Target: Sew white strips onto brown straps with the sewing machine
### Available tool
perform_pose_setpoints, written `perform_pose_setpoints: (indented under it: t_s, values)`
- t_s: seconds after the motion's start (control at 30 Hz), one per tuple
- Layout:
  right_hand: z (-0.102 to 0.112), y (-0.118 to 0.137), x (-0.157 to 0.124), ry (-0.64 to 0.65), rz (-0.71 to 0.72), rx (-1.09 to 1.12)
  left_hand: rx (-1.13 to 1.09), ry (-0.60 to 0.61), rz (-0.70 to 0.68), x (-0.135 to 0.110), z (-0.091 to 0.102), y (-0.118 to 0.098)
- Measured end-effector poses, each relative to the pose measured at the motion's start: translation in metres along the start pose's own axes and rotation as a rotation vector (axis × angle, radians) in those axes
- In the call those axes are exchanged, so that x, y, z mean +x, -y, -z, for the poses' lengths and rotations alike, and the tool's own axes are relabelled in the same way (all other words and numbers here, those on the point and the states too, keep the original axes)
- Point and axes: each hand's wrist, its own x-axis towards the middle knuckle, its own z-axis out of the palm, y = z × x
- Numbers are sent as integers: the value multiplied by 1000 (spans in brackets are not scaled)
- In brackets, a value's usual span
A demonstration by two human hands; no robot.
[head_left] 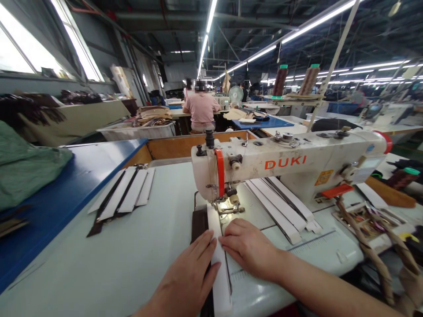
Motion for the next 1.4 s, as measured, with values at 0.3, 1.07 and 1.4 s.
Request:
perform_pose_setpoints:
  t_s: [0.3,1.07,1.4]
  values:
    - [0,-5,6,10,-32,-55,15,4,-23,14,2,4]
    - [10,18,-26,110,22,1,34,22,-201,-16,24,-27]
    - [3,-13,3,54,45,-115,72,-21,-142,11,10,-5]
